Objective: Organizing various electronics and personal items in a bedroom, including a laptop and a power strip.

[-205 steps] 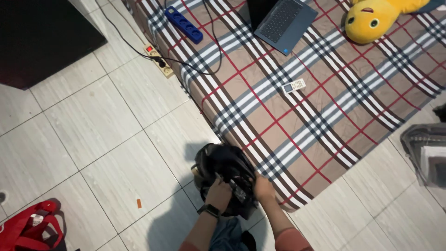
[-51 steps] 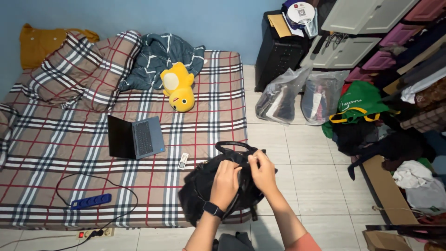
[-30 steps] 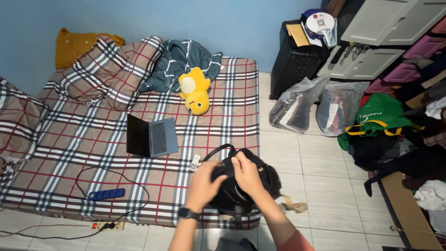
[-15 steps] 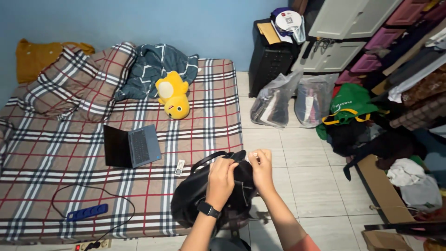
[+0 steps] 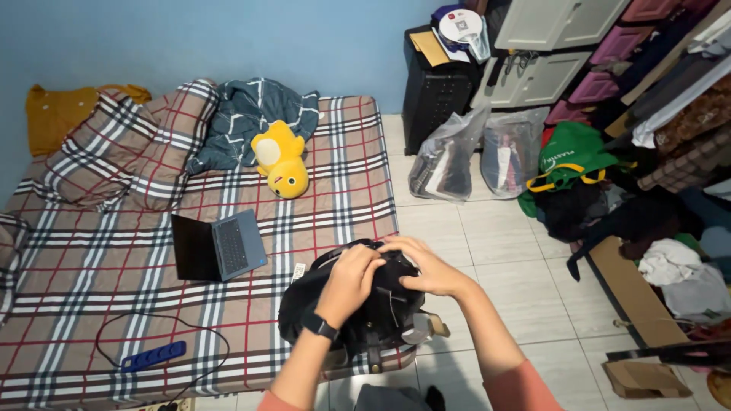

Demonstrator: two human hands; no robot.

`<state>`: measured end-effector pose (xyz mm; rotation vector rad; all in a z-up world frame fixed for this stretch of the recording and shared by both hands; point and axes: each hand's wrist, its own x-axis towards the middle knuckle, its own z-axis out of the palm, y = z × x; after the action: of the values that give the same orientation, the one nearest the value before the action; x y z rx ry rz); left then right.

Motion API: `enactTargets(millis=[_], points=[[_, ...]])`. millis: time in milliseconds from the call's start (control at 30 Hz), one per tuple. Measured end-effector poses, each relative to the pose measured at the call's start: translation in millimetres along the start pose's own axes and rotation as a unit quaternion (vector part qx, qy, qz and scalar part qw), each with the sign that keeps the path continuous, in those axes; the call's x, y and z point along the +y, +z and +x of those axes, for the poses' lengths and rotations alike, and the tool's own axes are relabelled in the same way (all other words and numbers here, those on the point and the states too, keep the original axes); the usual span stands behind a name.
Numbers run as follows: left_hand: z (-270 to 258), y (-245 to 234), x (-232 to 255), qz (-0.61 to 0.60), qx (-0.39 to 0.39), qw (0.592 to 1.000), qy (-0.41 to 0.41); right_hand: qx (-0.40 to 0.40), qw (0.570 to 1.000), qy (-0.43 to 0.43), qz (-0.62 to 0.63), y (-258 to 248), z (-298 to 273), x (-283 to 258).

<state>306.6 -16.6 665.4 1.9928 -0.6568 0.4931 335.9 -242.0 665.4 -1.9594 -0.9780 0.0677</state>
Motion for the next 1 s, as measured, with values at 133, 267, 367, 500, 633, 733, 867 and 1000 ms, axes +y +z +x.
enactTargets(millis=[133, 267, 367, 500, 633, 733, 867, 1000], points=[[31.7, 12.9, -7.3, 0.04, -0.112, 0.991, 0.061, -0.02, 0.978, 0.17, -0.116, -24.5, -9.7, -10.3], [72.6, 48.7, -5.9, 0.102, -0.222, 0.95, 0.197, -0.004, 0.977, 0.18, -0.115, -43.9, -25.6, 6.8], [100.1, 87.6, -2.7, 0.166, -0.252, 0.917, 0.261, 0.058, 0.958, 0.232, -0.157, -56.5, -49.5, 39.7], [142.6, 137.1, 1.5, 0.272, -0.285, 0.85, 0.35, 0.173, 0.951, 0.213, -0.145, -87.3, -74.1, 79.5], [173.7, 182.2, 18.5, 0.307, -0.25, 0.844, 0.363, 0.175, 0.932, 0.288, -0.133, -122.1, -78.6, 113.9], [189.9, 209.4, 23.2, 0.328, -0.201, 0.857, 0.341, 0.218, 0.919, 0.297, -0.14, -145.8, -78.6, 144.6], [209.2, 236.0, 19.1, 0.359, -0.167, 0.867, 0.304, 0.26, 0.892, 0.325, -0.175, -179.6, -71.7, 170.3], [229.4, 263.7, -27.0, 0.362, -0.207, 0.865, 0.28, 0.328, 0.859, 0.355, -0.17, -211.3, -53.7, 202.1]])
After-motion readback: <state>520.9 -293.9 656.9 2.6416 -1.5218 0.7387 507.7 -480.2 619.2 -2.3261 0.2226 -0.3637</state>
